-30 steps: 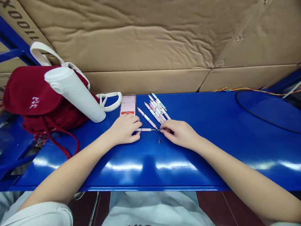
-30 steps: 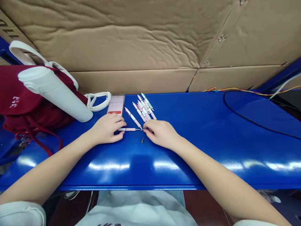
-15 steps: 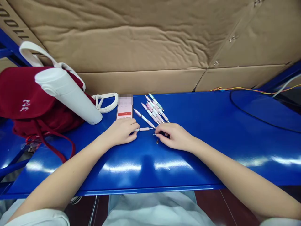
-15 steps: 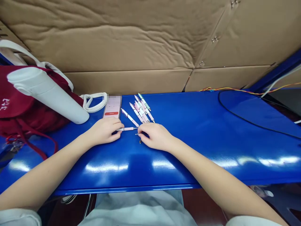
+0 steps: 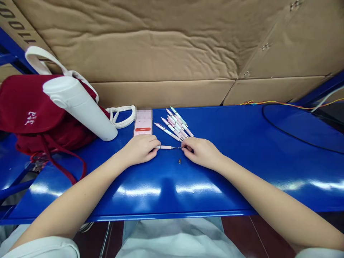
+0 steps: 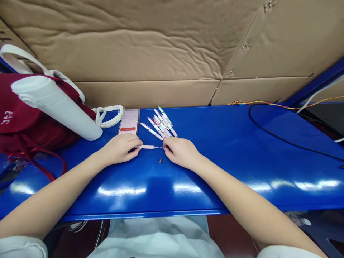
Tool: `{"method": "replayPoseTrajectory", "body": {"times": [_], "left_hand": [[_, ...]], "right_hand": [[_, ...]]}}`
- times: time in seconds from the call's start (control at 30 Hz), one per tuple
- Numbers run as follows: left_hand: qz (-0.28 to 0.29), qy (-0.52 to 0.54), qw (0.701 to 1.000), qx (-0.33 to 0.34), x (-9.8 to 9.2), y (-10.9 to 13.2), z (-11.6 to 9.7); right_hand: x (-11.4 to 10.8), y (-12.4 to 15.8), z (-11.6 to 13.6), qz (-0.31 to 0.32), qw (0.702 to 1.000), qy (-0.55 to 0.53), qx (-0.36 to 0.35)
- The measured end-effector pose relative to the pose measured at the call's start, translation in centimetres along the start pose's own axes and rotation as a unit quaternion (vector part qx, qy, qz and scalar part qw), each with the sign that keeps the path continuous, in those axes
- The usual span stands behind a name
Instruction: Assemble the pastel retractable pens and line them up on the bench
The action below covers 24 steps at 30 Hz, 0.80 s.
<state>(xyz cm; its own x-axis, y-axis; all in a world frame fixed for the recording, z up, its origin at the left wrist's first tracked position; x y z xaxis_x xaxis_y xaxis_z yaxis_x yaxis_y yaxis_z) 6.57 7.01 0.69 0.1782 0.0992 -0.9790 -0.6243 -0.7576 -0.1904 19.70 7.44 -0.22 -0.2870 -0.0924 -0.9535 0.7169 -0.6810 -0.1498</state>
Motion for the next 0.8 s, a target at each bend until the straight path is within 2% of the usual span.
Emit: {"method": "replayPoseTrajectory", "body": {"times": [0.27, 0.7, 0.8], "left_hand": [[-0.002, 0.013, 1.000, -0.001, -0.1, 0.0, -0.3], [-0.016, 0.036, 0.999, 0.010, -0.3, 0.2, -1.2], [-0.022, 0.040, 0.999, 0.005, -0.4, 0.1, -1.0]], "right_hand": [[0.4, 0.0, 0.3, 0.000, 1.000, -0.006, -0.006], [0.3, -0.1, 0.3, -0.036, 0.997, -0.068, -0.019], [-0.1, 0.2, 0.0, -0.042, 0.997, -0.072, -0.001]]}}
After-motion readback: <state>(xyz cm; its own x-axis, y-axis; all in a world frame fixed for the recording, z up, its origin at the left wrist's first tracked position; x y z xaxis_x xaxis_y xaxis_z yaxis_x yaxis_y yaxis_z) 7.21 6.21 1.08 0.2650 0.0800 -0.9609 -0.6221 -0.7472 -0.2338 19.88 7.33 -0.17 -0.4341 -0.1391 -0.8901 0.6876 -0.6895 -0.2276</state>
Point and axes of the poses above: each hand's wrist, its own y-axis away from the middle knuckle, its own x-axis out of the palm, z = x × y, the point moved 9 cm from there along -y, towards the middle knuckle, and after that the axes turned 14 degrees about -x, right-handed, at the moved point
